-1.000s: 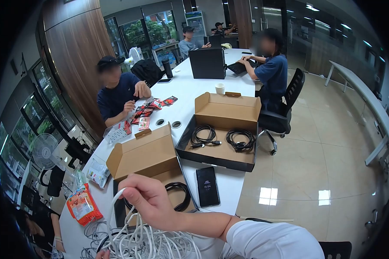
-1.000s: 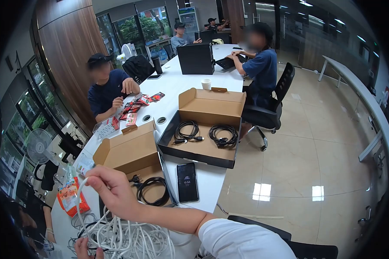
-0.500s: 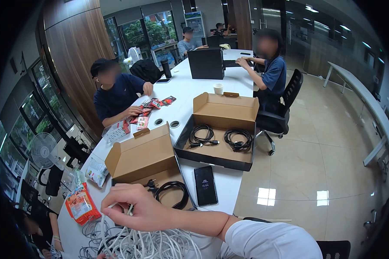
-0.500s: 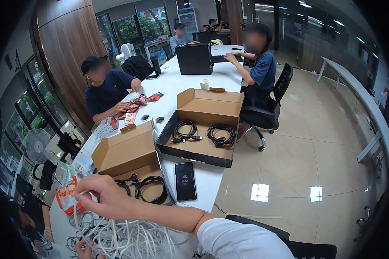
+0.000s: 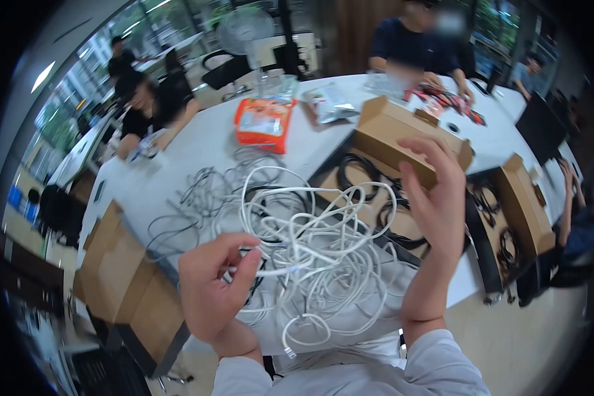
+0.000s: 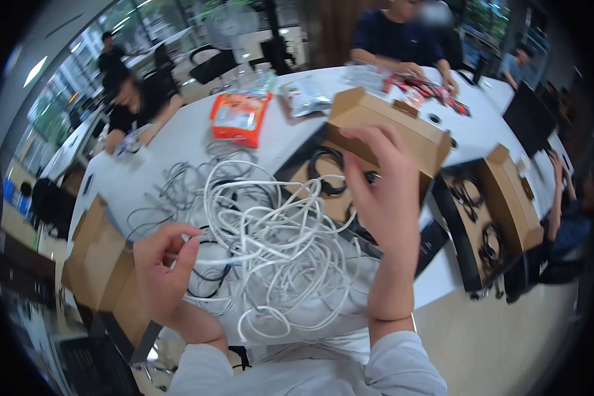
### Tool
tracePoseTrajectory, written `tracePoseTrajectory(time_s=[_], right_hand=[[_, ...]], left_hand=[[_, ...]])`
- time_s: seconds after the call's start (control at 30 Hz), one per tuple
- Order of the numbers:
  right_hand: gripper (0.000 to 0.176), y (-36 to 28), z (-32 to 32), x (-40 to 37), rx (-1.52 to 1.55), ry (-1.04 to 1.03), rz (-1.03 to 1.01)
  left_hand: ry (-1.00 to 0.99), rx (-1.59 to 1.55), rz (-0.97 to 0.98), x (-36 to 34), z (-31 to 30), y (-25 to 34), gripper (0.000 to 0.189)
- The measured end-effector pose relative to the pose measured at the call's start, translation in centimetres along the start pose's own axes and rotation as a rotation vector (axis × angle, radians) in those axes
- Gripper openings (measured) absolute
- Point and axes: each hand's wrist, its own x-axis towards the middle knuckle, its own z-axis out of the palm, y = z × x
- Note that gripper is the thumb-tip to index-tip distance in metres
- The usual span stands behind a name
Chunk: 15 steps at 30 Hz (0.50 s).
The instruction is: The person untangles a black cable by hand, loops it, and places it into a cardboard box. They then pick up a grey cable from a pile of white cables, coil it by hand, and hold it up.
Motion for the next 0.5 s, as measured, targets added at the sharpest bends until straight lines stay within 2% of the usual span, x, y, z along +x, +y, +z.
tracePoseTrajectory(time_s=[0.13, 0.23, 0.33, 0.43, 0.47, 0.5], right_hand=[[0.025, -1.0, 1.1, -0.4, 0.111, -0.275, -0.044], [0.025, -2.1, 2.0, -0.7, 0.197, -0.409, -0.093], [0.03, -2.0, 3.8, -0.9, 0.214, -0.464, -0.172], [0.038, -0.5, 5.0, -1.6, 0.095, -0.59, -0.354], [0.048, -0.1, 4.9, -1.9, 0.051, -0.722, -0.344], [0.05, -0.3, 4.7, -2.0, 0.036, -0.802, -0.306]], left_hand=[[0.166, -0.242, 0.121, -0.2, -1.2, -1.6, 0.026], [0.081, -0.366, 0.206, -0.2, -1.1, -2.2, 0.027], [-0.469, -0.298, 0.224, 0.8, -2.2, -2.1, 0.023], [-0.492, -0.146, 0.19, 1.8, -1.1, -4.4, 0.028], [-0.321, -0.055, 0.13, 2.3, -0.6, -5.5, 0.028], [-0.151, 0.036, 0.072, 2.9, 0.0, -6.8, 0.028]])
